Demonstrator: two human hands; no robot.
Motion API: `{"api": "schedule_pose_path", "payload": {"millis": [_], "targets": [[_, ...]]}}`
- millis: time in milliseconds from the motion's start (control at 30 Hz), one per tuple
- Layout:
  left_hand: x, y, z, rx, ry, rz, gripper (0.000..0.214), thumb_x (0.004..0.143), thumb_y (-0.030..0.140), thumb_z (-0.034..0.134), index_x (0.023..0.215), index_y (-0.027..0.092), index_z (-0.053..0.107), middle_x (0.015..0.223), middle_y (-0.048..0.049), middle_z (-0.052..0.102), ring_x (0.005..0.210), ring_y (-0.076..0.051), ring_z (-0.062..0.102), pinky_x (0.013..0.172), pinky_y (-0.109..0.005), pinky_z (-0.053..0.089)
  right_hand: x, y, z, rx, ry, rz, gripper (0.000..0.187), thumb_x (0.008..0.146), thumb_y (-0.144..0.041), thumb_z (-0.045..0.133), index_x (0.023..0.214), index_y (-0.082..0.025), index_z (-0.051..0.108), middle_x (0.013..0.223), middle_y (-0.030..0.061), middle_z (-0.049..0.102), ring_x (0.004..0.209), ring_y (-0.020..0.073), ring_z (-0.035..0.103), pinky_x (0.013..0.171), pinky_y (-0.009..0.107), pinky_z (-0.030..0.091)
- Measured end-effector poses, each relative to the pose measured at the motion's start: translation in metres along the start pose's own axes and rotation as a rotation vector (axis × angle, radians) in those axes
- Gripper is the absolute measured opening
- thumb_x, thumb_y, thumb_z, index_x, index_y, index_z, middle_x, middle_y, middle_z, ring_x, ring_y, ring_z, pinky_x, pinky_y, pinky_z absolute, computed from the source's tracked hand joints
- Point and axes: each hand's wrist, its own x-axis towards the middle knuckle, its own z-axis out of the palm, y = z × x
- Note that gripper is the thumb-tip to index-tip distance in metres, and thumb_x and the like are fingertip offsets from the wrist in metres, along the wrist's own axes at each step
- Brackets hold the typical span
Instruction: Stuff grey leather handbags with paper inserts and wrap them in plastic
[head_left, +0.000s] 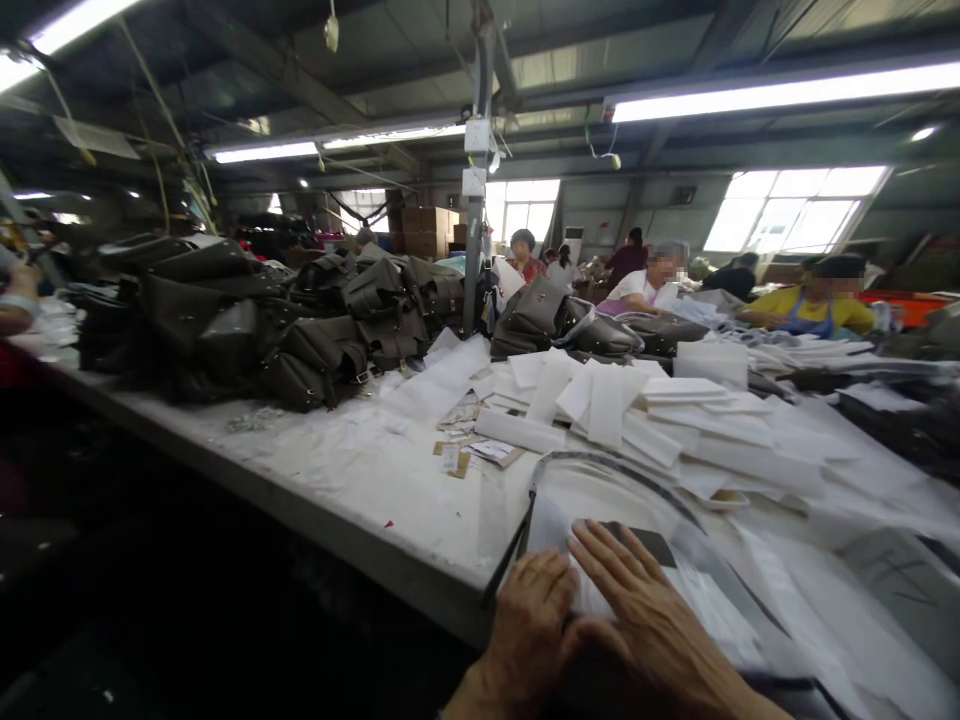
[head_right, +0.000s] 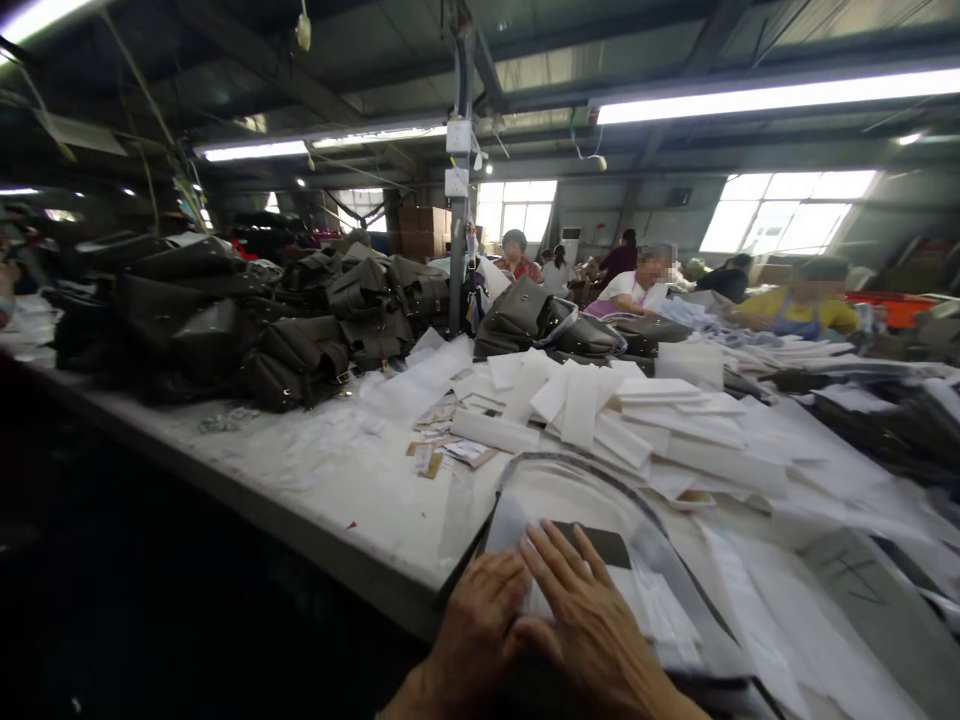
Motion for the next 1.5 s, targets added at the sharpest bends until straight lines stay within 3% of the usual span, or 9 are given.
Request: {"api": "schedule_pose_path", "payload": {"millis": [133,267,467,667,967,1133,1267,1400,1500], "targets": [[-0.001,0.002,-0.003,-0.097,-0.055,-0.031,0.040,0.098,0.038,0.042,0.128,0.016,0.057,0.122,-0.0105,0.068,0.120,-0.023,0.060,0.107,-0.043,0.046,-0.014,-0.012,0.018,-0.027,0.013,-0.078,0.084,0.080,-0.032,0.062,0.155,-0.016,0.027,0.147,0.0127,0.049,0.130,0.0303,0.052,0.109,0.048,0.042],[0.011,-0.018,-0.031,-0.177,-0.199,-0.071,0.022,0.097,0.023,0.047,0.110,0.022,0.065,0.115,-0.0041,0.069,0.113,-0.015,0.062,0.103,-0.030,0.049,-0.022,-0.015,0.028,-0.052,0.008,-0.034,0.094,0.063,-0.011,0.054,0.153,-0.019,0.030,0.150,0.0082,0.046,0.133,0.0291,0.049,0.111,0.048,0.041],[0.039,-0.114,-0.067,0.238,-0.388,-0.270,0.024,0.097,0.012,0.042,0.102,0.016,0.065,0.101,-0.0078,0.069,0.097,-0.017,0.066,0.089,-0.031,0.055,-0.019,-0.019,0.019,0.031,-0.099,0.072,0.093,0.061,-0.012,0.054,0.151,-0.024,0.036,0.153,0.0060,0.040,0.137,0.0286,0.044,0.116,0.049,0.034],[0.075,-0.173,-0.047,0.362,-0.632,-0.222,0.016,0.097,0.020,0.052,0.106,0.013,0.063,0.107,-0.0085,0.066,0.095,-0.018,0.065,0.083,-0.035,0.056,-0.021,-0.022,0.018,0.044,-0.122,0.106,0.090,0.066,-0.014,0.058,0.152,-0.025,0.034,0.155,0.0053,0.038,0.138,0.0293,0.042,0.116,0.049,0.034],[0.106,-0.172,-0.005,0.410,-0.847,-0.245,0.036,0.093,0.037,0.060,0.122,0.015,0.057,0.122,-0.0100,0.060,0.104,-0.022,0.062,0.088,-0.044,0.054,-0.020,-0.021,0.019,0.095,-0.155,0.119,0.091,0.067,-0.014,0.060,0.153,-0.025,0.032,0.157,0.0051,0.034,0.141,0.0310,0.038,0.117,0.052,0.031],[0.116,-0.172,-0.028,0.305,-0.713,-0.410,0.034,0.093,0.038,0.060,0.119,0.015,0.059,0.118,-0.0091,0.061,0.101,-0.021,0.062,0.086,-0.043,0.055,-0.015,-0.022,0.008,0.281,-0.182,0.205,0.087,0.070,-0.022,0.069,0.151,-0.028,0.038,0.155,0.0058,0.037,0.141,0.0333,0.036,0.119,0.054,0.026],[0.122,-0.165,-0.059,0.109,-0.529,-0.581,0.018,0.097,0.025,0.046,0.102,0.015,0.061,0.089,-0.0037,0.067,0.079,-0.016,0.067,0.073,-0.032,0.055,0.007,-0.016,-0.022,0.616,-0.099,0.412,0.072,0.078,-0.048,0.070,0.143,-0.024,0.051,0.147,0.0122,0.049,0.135,0.0355,0.046,0.114,0.053,0.036],[0.129,-0.136,-0.079,-0.182,-0.476,-0.621,0.020,0.091,0.021,0.037,0.095,0.018,0.057,0.069,0.0021,0.063,0.055,-0.011,0.061,0.052,-0.021,0.047,0.050,-0.010,-0.055,1.021,0.105,0.663,0.053,0.083,-0.054,0.063,0.127,-0.022,0.063,0.129,0.0136,0.064,0.105,0.0289,0.067,0.094,0.045,0.054],[0.135,-0.101,-0.086,-0.408,-0.445,-0.590,0.020,0.090,0.034,0.047,0.093,0.019,0.059,0.060,0.0050,0.056,0.050,-0.010,0.053,0.047,-0.019,0.040,0.083,-0.010,-0.070,1.402,0.113,0.737,0.061,0.074,-0.054,0.074,0.122,-0.020,0.062,0.129,0.0149,0.061,0.087,0.0238,0.071,0.074,0.038,0.060]]}}
